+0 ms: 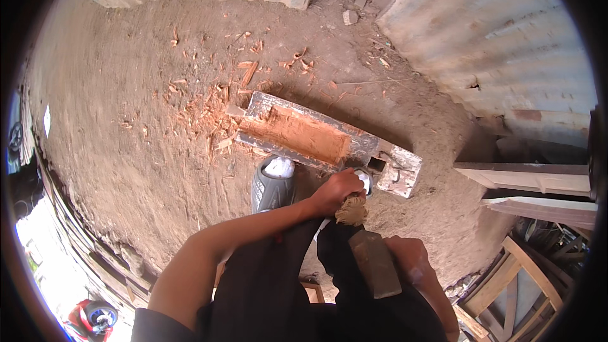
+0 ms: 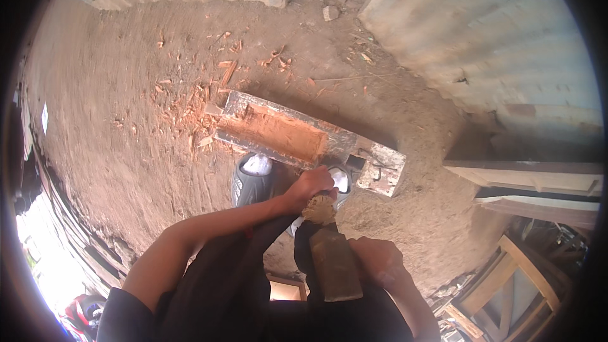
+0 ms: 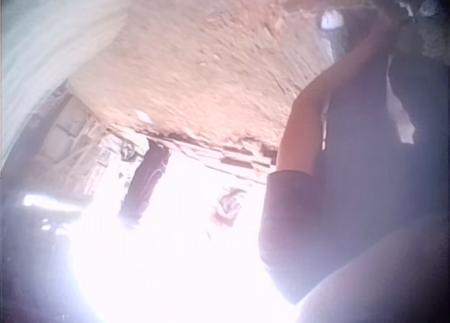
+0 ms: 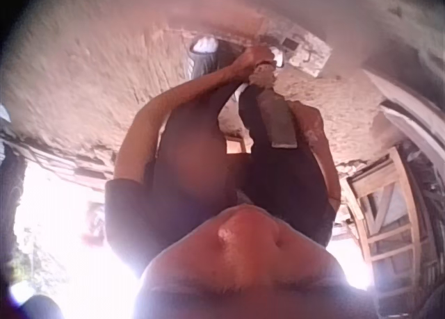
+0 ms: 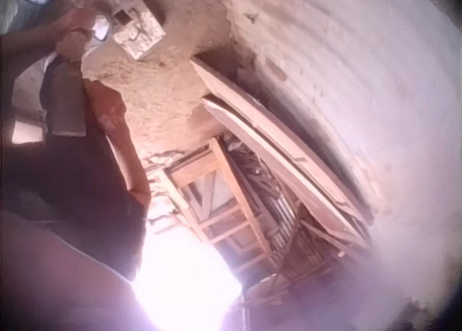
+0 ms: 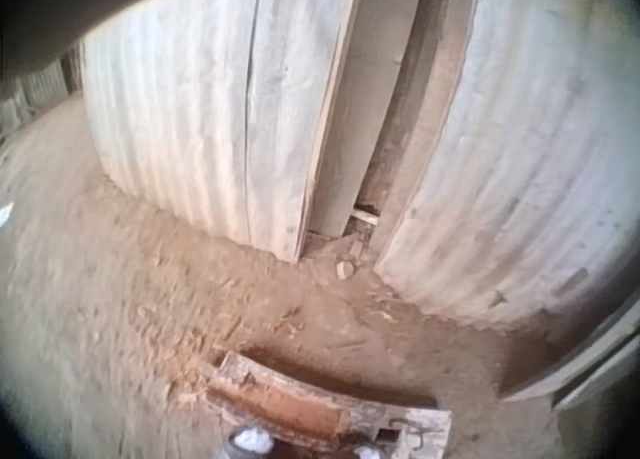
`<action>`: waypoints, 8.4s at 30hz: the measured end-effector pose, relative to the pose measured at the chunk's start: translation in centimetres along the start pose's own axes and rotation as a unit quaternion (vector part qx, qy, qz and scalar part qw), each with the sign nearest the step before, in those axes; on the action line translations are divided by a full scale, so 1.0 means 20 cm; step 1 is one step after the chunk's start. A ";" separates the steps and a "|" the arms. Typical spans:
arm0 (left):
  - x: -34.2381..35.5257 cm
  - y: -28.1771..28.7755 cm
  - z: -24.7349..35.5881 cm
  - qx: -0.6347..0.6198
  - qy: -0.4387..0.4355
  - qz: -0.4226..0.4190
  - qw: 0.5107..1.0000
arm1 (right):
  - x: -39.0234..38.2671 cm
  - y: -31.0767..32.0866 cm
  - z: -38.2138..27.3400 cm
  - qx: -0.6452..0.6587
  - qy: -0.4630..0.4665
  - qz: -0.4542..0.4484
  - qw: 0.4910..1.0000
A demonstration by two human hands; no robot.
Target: The person uses a small axe to repeatedly strike and chip away at a rectangular wooden block placed on the ground. Wood shavings accumulate around the block as the person continues to carve.
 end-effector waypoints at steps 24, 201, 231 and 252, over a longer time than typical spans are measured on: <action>0.01 -0.01 -0.05 0.034 0.018 0.012 0.999 | 0.04 -0.07 0.02 -0.009 0.143 0.071 0.987; 0.24 -0.29 -0.26 0.242 0.137 -0.032 0.960 | 0.02 -0.07 0.41 0.624 -0.002 0.440 0.646; 0.23 -0.29 -0.26 0.259 0.114 -0.043 0.958 | 0.10 -0.09 0.38 0.577 -0.042 0.411 0.704; 0.23 -0.26 -0.28 0.269 0.126 -0.066 0.953 | 0.09 -0.10 0.44 0.589 -0.045 0.429 0.684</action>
Point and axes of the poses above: each hand's wrist, its own x-axis towards the middle knuckle, its own y-axis out of the back of the hand, z = x × y, the point moved 8 cm from there along x, towards the middle knuckle, and after that the axes turned 15 degrees about x, right-handed, at the moved point
